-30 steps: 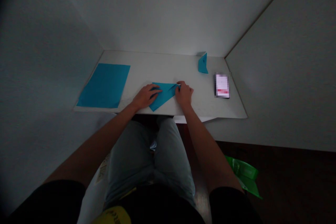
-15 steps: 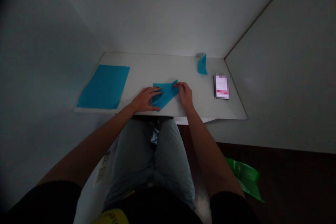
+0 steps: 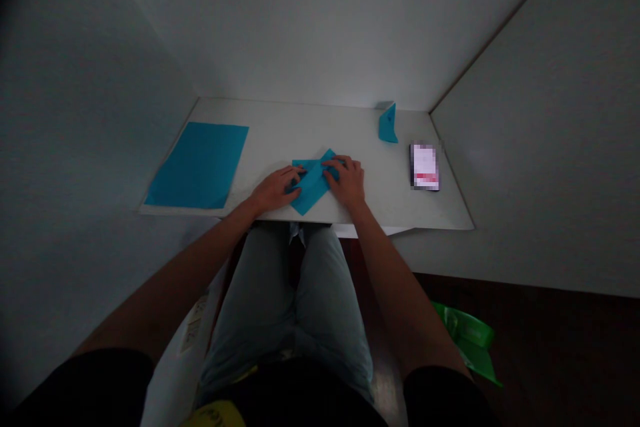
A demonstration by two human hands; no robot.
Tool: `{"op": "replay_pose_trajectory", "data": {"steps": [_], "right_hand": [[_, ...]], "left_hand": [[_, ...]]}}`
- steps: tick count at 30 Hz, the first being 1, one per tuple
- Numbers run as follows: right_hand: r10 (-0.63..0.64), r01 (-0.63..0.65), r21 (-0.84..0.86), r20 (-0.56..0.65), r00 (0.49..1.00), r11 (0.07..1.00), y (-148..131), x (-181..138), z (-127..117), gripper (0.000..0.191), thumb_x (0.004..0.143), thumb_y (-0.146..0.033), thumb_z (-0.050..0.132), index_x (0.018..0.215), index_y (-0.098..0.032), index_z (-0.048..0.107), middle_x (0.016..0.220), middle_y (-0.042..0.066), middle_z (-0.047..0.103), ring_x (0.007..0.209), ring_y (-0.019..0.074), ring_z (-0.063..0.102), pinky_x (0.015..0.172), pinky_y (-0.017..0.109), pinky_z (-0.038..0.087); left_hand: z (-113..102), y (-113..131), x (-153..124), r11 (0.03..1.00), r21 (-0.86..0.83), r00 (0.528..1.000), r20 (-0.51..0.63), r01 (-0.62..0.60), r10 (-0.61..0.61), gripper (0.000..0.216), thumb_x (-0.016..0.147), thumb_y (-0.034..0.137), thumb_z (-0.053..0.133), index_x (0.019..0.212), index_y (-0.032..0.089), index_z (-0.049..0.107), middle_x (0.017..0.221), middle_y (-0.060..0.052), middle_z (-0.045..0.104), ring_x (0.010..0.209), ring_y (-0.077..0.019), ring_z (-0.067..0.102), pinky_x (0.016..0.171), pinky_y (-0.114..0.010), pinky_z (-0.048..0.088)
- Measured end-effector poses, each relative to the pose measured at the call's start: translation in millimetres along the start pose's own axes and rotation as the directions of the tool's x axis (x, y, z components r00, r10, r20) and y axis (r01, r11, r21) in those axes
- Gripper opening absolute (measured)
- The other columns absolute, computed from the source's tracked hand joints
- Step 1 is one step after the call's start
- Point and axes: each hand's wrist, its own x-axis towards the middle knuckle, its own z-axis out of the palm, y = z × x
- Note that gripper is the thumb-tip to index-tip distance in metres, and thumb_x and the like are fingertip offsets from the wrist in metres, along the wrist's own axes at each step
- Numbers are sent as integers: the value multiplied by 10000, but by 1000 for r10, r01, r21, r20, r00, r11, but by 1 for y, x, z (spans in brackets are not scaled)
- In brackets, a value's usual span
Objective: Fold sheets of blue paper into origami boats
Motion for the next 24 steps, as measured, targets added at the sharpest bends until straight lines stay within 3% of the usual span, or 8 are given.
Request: {"op": "replay_pose_trajectory", "data": {"steps": [5,11,16,20,22,24], "right_hand": [[24,-21,-86,31,999,996,-6,-2,2,318,1092,-465,657,1318,-374,861,1602,83,702,1464,419,513,1230,669,391],[30,-28,-67,27,999,997,-5,0,5,373,1110,-427,595,1399,-337,814,1632,108,686,1500,404,518,1253,662,361],[49,-50,-104,-11,999,993,-4,0,7,407,1082,-476,624,1411,-307,793,1544,159,676,1439,416,563,1234,656,381],[49,-53,-105,-39,998,993,-4,-1,8,427,1043,-554,672,1350,-296,816,1412,175,687,1343,418,591,1189,656,420],[48,-51,-113,-26,998,992,-4,-1,6,420,1043,-569,670,1313,-285,818,1398,178,696,1332,418,594,1176,651,430],[21,-19,-120,16,1000,993,-3,-4,2,409,1064,-565,643,1293,-265,801,1432,182,710,1357,415,599,1189,644,423]], "left_hand": [[0,1,0,998,-37,997,-51,57,-59,506,999,233,701,1497,243,615,1650,-138,651,1560,-319,626,1328,-539,515],[3,1,1,994,103,997,-67,34,-27,383,1043,184,647,1394,252,784,1702,-110,612,1643,-342,505,1369,-589,413],[0,3,1,987,141,994,-86,77,-65,389,1064,201,644,1364,350,842,1653,-60,662,1538,-357,536,1275,-619,440],[-2,6,2,982,139,987,-118,128,-112,449,1062,129,574,1306,361,871,1507,-56,764,1445,-350,594,1216,-614,452],[-3,8,-1,981,140,988,-94,134,-122,452,1072,134,556,1327,348,863,1455,-54,800,1408,-338,636,1216,-605,455],[-4,10,-9,984,149,995,-45,98,-92,411,1090,233,613,1443,312,810,1537,-60,770,1459,-337,636,1262,-594,439]]}}
